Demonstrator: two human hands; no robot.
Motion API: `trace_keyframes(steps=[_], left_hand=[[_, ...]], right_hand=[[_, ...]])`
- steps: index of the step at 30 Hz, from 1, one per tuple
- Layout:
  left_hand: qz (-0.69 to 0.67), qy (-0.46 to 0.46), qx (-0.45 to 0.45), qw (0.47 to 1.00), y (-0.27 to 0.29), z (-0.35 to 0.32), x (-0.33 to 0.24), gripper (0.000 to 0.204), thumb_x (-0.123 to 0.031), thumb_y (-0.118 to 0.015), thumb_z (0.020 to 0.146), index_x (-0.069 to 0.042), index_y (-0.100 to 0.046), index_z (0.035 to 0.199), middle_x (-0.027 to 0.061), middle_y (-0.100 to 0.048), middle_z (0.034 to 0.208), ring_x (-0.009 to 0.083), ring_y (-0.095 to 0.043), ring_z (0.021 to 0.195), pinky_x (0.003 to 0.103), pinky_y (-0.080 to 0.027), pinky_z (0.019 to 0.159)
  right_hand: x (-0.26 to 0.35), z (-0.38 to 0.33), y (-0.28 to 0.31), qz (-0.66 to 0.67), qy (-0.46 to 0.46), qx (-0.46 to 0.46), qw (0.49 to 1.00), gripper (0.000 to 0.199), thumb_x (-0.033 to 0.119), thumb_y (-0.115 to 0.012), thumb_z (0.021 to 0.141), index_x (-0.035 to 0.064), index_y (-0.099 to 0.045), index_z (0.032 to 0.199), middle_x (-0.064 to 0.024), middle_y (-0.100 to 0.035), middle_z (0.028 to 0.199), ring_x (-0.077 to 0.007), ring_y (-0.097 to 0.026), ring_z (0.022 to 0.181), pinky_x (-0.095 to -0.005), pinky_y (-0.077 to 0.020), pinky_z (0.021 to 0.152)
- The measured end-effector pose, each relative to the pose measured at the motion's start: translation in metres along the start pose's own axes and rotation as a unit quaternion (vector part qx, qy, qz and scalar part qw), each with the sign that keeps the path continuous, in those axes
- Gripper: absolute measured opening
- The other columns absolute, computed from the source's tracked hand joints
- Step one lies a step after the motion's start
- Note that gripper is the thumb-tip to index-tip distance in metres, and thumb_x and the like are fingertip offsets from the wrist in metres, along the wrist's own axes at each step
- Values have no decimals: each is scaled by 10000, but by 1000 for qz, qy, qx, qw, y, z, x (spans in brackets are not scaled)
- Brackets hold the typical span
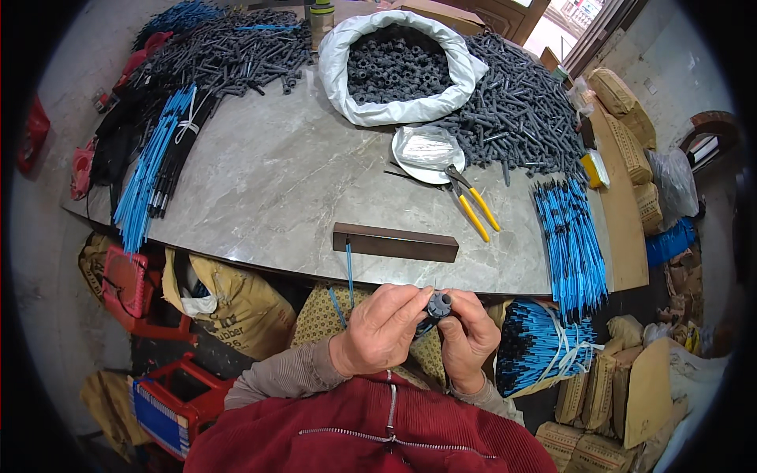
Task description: Assembling bundles of blue wires into a central plastic component using pliers.
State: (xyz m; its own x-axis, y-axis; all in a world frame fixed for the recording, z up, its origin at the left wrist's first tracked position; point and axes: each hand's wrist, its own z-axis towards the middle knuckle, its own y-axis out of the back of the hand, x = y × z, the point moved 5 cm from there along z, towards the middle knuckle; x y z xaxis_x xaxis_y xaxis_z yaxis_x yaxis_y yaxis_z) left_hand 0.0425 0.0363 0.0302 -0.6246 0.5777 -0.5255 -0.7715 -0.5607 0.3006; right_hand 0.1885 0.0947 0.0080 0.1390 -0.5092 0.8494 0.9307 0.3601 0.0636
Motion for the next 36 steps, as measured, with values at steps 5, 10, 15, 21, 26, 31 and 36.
trace_keyframes(steps=[5,10,15,21,26,31,36], left_hand=[[-45,50,7,998,5,4,1,279,61,-685,841,78,-680,1119,174,-647,1006,271,-658,797,335,-530,668],[-214,173,89,957,8,11,26,255,40,-703,860,30,-714,1115,134,-652,982,208,-644,824,295,-514,691],[-336,279,110,893,7,10,37,260,19,-733,857,15,-728,1118,94,-650,971,163,-626,858,261,-503,739],[-341,290,111,887,17,8,32,294,22,-757,830,15,-730,1122,95,-655,996,147,-626,851,255,-509,746],[-205,190,120,953,31,17,19,329,23,-785,793,36,-722,1116,112,-663,1005,138,-627,803,255,-512,711],[-181,204,108,956,42,21,8,321,56,-774,780,51,-716,1096,119,-668,992,117,-623,770,241,-504,679],[-170,240,47,955,45,-2,15,301,117,-716,785,60,-709,1080,123,-664,1000,96,-614,779,225,-493,670]], right_hand=[[-1,-1,1,1,-7,-10,1000,274,47,-773,857,-17,-687,1110,-155,-705,1041,-221,-673,922,-302,-534,803],[1,2,3,23,-4,1,1000,267,30,-778,846,-11,-691,1095,-152,-706,1040,-225,-673,926,-300,-534,798],[-2,6,2,30,-38,4,999,270,22,-784,836,-10,-695,1090,-151,-706,1043,-228,-672,937,-299,-534,797],[0,12,-6,53,-36,32,997,278,12,-782,834,-8,-701,1099,-147,-705,1040,-217,-667,950,-290,-533,795],[2,16,-8,66,-38,73,994,303,2,-777,835,-3,-703,1129,-150,-698,1059,-210,-666,948,-284,-533,790],[13,23,-13,79,-8,111,991,323,-5,-777,830,-8,-699,1144,-151,-693,1078,-208,-667,947,-286,-536,789],[6,22,-31,65,-25,120,990,366,0,-795,806,-13,-693,1157,-145,-692,1074,-214,-672,951,-297,-539,801]])
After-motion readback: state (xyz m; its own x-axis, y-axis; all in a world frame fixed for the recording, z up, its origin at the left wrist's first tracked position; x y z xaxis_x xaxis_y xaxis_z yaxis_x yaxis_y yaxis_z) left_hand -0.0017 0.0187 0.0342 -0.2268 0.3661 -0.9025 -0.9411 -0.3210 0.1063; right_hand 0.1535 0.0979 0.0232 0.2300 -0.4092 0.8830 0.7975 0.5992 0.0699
